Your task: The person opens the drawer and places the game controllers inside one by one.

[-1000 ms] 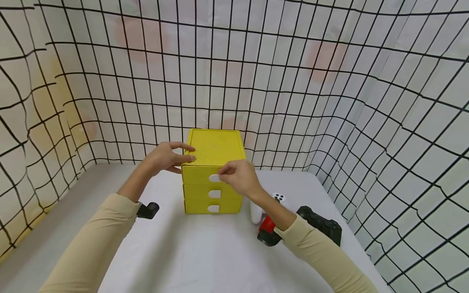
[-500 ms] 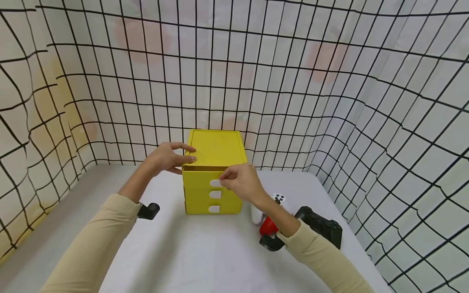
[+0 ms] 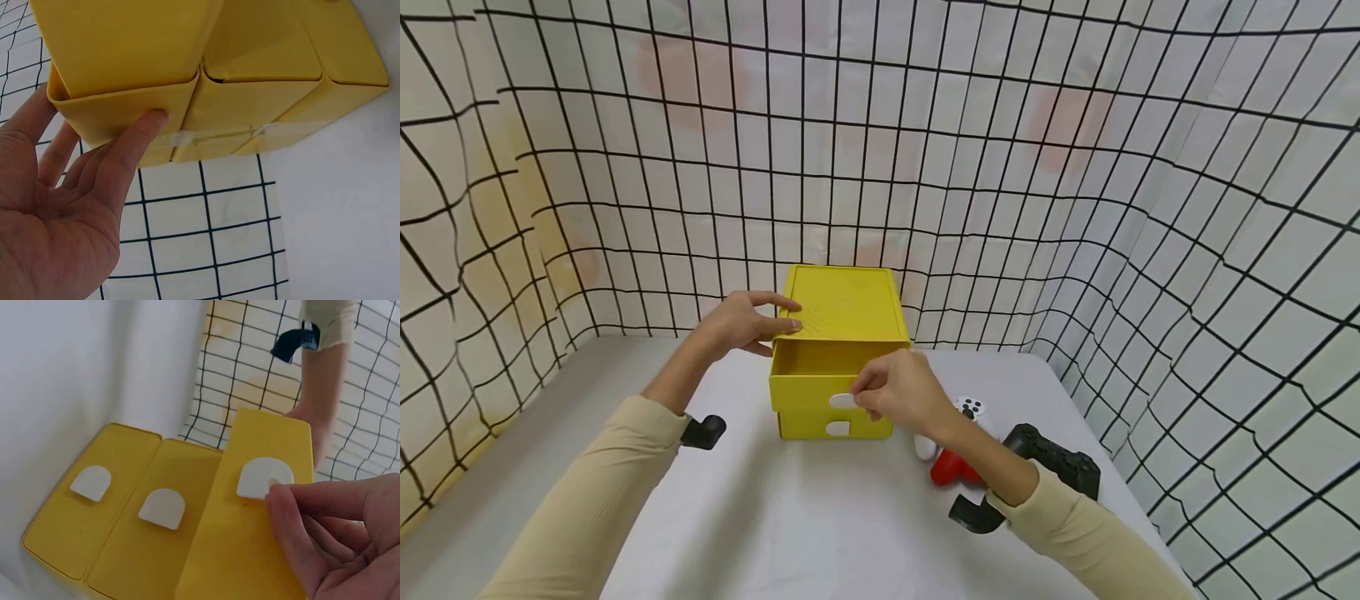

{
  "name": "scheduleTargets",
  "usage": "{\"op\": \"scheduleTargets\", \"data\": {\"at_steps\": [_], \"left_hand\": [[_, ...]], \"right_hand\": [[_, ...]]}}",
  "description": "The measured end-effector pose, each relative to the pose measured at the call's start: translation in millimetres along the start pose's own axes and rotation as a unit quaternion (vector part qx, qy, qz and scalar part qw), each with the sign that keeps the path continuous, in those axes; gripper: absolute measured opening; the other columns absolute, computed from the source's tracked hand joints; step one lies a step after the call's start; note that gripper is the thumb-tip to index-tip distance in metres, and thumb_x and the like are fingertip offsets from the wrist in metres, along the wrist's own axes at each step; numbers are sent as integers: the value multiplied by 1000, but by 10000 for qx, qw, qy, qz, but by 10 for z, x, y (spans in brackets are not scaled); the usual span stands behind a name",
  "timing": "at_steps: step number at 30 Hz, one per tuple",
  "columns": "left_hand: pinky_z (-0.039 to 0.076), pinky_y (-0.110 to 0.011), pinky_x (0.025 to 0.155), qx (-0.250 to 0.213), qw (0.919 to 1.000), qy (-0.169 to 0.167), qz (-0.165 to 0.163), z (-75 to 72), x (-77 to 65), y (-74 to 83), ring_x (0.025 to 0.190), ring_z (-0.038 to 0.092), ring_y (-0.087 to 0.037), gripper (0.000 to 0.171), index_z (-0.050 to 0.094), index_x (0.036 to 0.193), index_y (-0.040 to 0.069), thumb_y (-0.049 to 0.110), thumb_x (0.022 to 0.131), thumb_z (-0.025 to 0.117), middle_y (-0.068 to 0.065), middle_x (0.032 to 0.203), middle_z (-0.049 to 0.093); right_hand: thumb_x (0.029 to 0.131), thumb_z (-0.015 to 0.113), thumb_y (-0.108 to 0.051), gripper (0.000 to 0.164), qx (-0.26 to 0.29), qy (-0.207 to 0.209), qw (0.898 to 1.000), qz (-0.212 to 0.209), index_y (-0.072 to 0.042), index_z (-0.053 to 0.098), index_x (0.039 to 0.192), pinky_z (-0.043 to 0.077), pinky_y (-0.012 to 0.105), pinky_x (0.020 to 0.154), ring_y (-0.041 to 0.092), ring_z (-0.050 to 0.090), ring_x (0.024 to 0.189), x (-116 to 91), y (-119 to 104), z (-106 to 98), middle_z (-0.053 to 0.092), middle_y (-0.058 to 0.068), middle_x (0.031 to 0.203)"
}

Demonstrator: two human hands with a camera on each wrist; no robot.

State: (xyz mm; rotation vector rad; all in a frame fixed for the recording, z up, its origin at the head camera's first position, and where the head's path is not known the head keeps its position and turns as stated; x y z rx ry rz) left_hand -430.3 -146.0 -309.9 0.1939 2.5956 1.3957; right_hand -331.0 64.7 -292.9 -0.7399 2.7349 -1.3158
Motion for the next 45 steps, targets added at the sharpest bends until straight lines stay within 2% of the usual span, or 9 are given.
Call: {"op": "scheduleTargets", "data": {"at_steps": [8,14,21,24,32,38,45], "left_hand": [[64,-35,83,35,10000,-32,-5,-6,-8,3,111,66,-32,55,60,141,21,38,91,76,-17,131,63],[63,-35,83,8,10000,-33,-15,1,-14,16,110,66,-32,54,60,140,21,37,91,77,-17,130,64],[64,-35,82,-9,10000,-42,18,4,-3,11,107,66,-31,53,61,139,22,37,91,77,-16,128,65],[64,-35,82,-15,10000,-38,39,-4,1,17,106,67,-31,53,61,139,22,38,91,77,-16,128,65],[64,-35,82,-33,10000,-54,11,-1,13,-6,104,67,-30,55,60,140,22,39,90,78,-16,128,65],[64,-35,81,2,10000,-21,6,-17,21,-9,104,68,-30,54,60,140,23,39,90,77,-15,128,65],[64,-35,83,-42,10000,-44,-7,-6,24,-21,109,68,-30,56,60,140,23,41,90,77,-15,131,64]], "right_hand": [[87,71,1,7,129,-381,9992,32,-1,76,83,61,29,56,17,65,55,-158,-85,71,72,4,71],[87,71,1,7,128,-451,9989,24,0,76,84,62,29,57,15,66,55,-197,-113,66,73,4,72],[90,72,-6,6,-140,-688,9975,101,-4,78,92,61,29,58,23,68,66,-220,-94,48,74,1,77],[91,74,-11,7,-240,-767,9966,183,-7,80,94,62,30,60,22,69,69,-230,-83,-19,75,0,80],[92,75,-18,10,-240,-716,9955,574,-9,77,90,62,32,61,24,69,71,-276,86,-348,75,11,87],[92,75,-23,11,-543,-688,9921,893,-12,76,89,62,32,63,23,67,72,-357,294,-550,71,4,80],[92,74,-27,15,-967,-647,9854,1244,-12,74,96,61,31,65,21,67,72,-438,579,-706,71,1,79]]}}
Point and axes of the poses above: each hand's wrist, its own x-axis towards the middle knuckle, its own z-axis out of the palm, y = z × x, the point moved 10 cm from there along x, towards the middle knuckle
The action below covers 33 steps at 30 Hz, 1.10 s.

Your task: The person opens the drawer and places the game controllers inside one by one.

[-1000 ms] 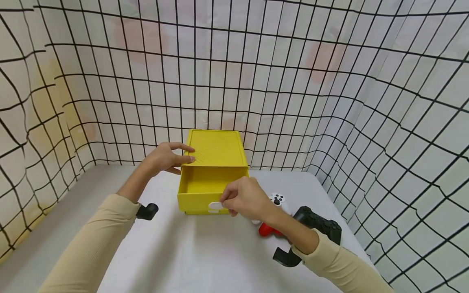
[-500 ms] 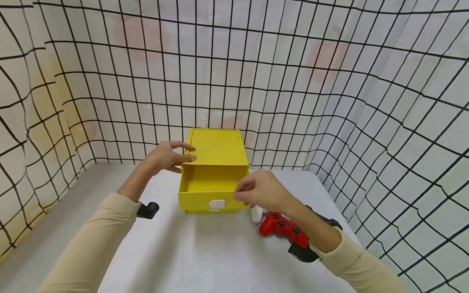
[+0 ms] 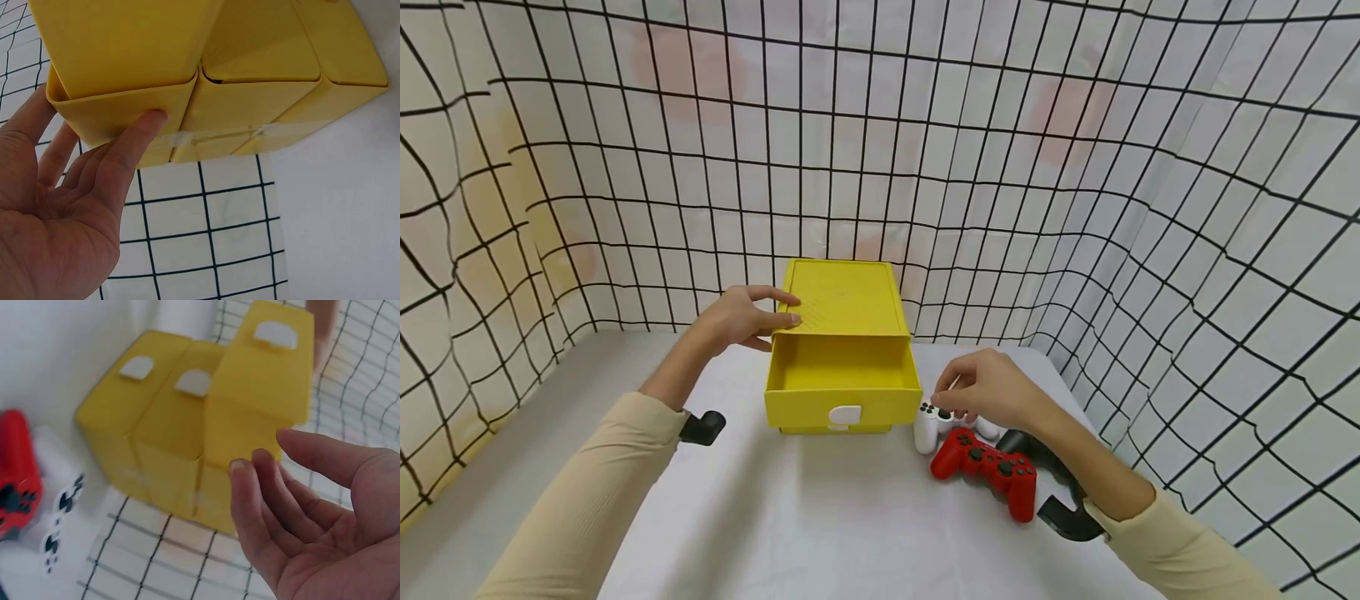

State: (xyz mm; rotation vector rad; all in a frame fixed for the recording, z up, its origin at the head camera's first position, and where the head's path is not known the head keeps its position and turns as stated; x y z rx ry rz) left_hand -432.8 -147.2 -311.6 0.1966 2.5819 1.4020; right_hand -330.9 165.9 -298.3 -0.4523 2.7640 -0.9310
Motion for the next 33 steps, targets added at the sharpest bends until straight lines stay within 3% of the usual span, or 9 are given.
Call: {"op": "scheduleTargets", "data": {"at_steps": [10,20,26,29,33], "left_hand": [[63,-37,85,40,10000,-45,31,1,-9,12,114,66,-32,56,59,141,21,40,91,76,-16,135,61],[63,-37,84,-14,10000,-84,17,5,-8,24,116,66,-31,55,59,141,21,38,91,77,-16,136,61],[64,-36,83,-17,10000,-54,-1,-16,-12,22,114,66,-31,54,59,140,22,38,91,77,-15,134,62],[63,-37,85,-39,10000,-73,-13,-4,-17,27,114,66,-31,56,59,140,21,38,91,77,-16,134,62],[62,-41,88,-66,9999,-96,-33,15,-26,36,115,66,-31,56,59,141,20,37,91,77,-17,134,63]], "right_hand": [[90,76,-30,37,-175,-119,9984,516,-8,70,119,61,31,66,20,67,71,33,713,-55,71,5,86],[89,78,-32,49,8,-365,9926,1161,-3,65,127,61,34,73,23,67,79,-136,1330,-15,68,11,94],[89,78,-29,50,142,-514,9880,1452,-1,64,127,60,36,70,23,61,80,-248,1647,73,61,8,92],[88,78,-29,51,89,-575,9859,1568,-1,64,129,61,39,71,25,59,87,-302,1805,117,62,13,101],[87,80,-28,54,61,-554,9842,1678,-2,64,130,62,43,74,28,57,100,-377,1930,173,59,23,126]]}}
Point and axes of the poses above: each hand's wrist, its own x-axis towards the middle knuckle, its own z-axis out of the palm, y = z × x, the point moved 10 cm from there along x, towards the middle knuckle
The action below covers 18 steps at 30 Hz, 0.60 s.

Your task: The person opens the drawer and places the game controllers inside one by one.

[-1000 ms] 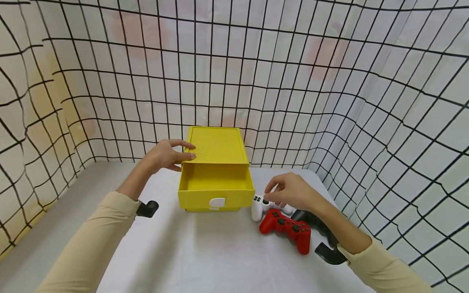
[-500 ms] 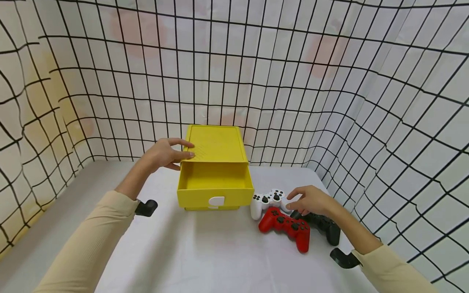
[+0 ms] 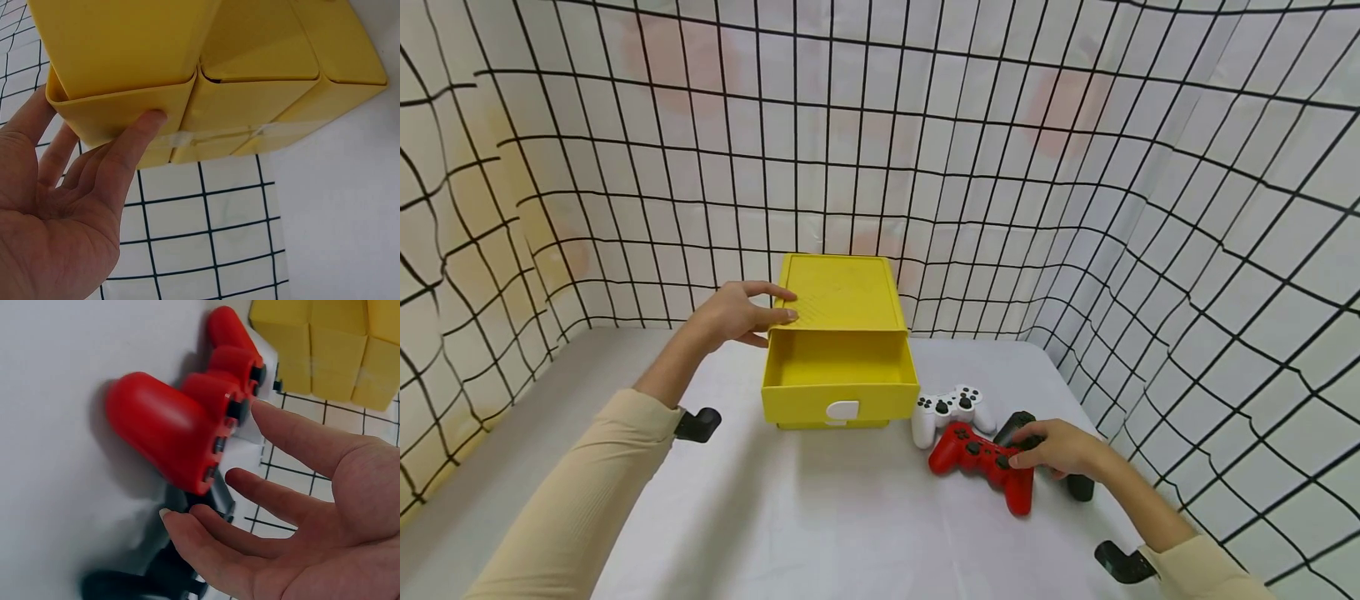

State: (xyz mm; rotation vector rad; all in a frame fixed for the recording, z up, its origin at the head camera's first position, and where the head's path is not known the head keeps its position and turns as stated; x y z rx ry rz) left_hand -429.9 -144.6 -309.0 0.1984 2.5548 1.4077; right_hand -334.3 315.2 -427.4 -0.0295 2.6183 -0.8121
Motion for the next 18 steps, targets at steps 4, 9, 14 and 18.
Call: {"op": "scheduleTargets", "data": {"at_steps": [4,9,14,18], "left_hand": [[63,-39,87,33,10000,-7,3,8,0,4,116,66,-31,56,58,142,20,37,91,77,-17,135,62],[62,-40,88,32,10000,-23,-17,11,4,-7,115,65,-31,57,58,142,20,38,91,77,-17,135,62],[62,-40,89,24,10000,-17,-57,7,9,-27,115,65,-31,58,58,142,20,39,91,77,-16,135,61],[63,-38,87,32,10000,-25,-44,11,14,-29,117,65,-31,59,57,143,21,41,91,77,-17,136,61]], "right_hand": [[84,82,-28,58,112,79,9999,36,-3,63,133,61,40,69,27,57,94,-21,69,75,55,26,131],[83,83,-27,61,208,157,9997,3,-3,61,135,60,38,65,27,59,85,-9,79,129,57,25,128],[83,84,-27,58,207,183,9996,0,-4,62,132,61,40,66,27,59,85,36,74,172,62,16,115],[83,84,-27,55,175,285,9994,-1,-5,64,129,61,40,67,25,60,85,51,60,195,64,14,111]]}}
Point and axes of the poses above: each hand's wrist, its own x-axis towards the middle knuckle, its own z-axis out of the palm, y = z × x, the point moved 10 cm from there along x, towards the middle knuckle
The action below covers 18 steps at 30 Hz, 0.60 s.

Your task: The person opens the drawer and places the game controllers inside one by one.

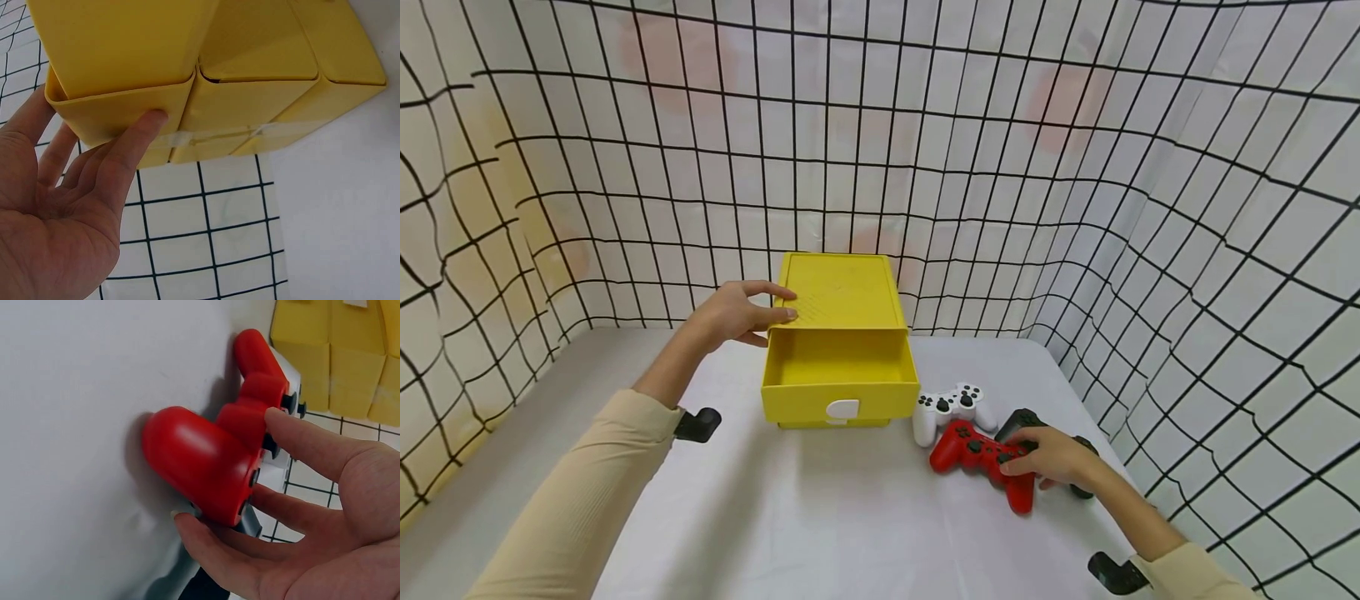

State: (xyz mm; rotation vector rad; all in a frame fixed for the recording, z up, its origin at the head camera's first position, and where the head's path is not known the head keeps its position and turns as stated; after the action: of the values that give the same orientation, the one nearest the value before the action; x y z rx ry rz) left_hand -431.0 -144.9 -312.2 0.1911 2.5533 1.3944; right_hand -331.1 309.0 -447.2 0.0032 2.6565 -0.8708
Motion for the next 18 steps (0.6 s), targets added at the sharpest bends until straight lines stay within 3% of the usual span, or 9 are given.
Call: {"op": "scheduleTargets", "data": {"at_steps": [5,12,18], "left_hand": [[63,-38,86,-20,10000,5,0,-7,-7,3,116,64,-31,58,58,142,21,40,91,76,-17,136,61],[62,-39,88,-16,10000,10,2,0,-19,15,116,66,-31,58,57,143,21,40,91,77,-17,136,61],[61,-42,91,-57,10000,40,8,-7,-18,15,115,66,-31,58,58,142,21,40,91,77,-16,135,62]], "right_hand": [[81,86,-29,54,-65,169,9998,-31,-6,65,124,60,39,66,23,62,90,-4,-37,34,65,13,112],[76,88,-37,59,-807,564,9951,-109,-4,60,115,52,32,68,21,60,87,42,-62,85,66,8,100],[70,90,-38,62,-866,884,9922,-107,-4,61,113,52,32,66,21,61,84,56,-64,85,67,8,97]]}}
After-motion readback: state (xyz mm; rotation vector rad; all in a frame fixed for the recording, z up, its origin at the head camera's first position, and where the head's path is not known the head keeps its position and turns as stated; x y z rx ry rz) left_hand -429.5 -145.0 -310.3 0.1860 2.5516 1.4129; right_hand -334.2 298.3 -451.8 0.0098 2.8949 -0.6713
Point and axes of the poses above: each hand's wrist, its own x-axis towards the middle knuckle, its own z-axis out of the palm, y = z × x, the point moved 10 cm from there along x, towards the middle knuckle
